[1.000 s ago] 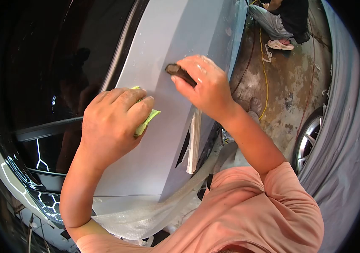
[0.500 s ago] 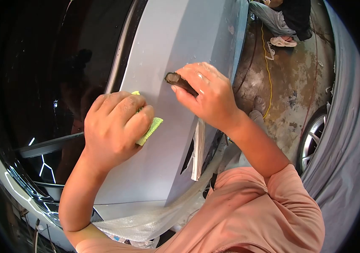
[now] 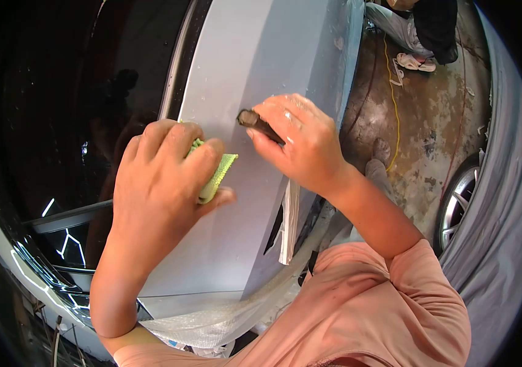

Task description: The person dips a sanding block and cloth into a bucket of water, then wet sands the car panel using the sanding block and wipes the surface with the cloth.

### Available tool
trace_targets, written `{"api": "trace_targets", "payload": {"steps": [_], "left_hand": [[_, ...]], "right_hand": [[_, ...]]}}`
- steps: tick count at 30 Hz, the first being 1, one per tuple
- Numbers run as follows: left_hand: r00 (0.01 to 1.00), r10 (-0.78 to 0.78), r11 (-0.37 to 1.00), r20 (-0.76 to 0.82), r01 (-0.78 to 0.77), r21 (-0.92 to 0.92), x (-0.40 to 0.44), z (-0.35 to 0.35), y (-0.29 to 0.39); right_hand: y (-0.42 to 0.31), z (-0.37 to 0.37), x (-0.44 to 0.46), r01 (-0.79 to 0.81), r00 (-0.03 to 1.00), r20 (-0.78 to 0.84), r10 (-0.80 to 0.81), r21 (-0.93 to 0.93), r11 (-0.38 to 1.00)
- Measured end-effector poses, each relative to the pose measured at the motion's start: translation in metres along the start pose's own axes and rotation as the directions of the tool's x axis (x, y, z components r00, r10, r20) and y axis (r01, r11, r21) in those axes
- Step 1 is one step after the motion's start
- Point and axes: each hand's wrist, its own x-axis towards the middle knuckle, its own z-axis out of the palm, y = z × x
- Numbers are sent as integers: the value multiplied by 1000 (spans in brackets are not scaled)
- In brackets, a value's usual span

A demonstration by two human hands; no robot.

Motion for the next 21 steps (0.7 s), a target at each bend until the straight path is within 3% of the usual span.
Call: {"api": "trace_targets", "payload": {"steps": [5,7,11,21], "left_hand": [[992,-17,993,126,2,117,-2,-13,9],[999,22,994,47,-26,106,-4,4,3],[984,94,989,-150,-75,126,-1,26,-11],[971,102,994,-218,-91,57,4,28,-13]], "right_hand": [[1,-5,1,-10,998,57,10,-1,1000],[8,-2,9,10,1000,7,-9,-21,1000],[-2,-5,-4,-8,998,69,6,22,1000],[1,-2,5,-4,1000,21,3,17,1000]]}}
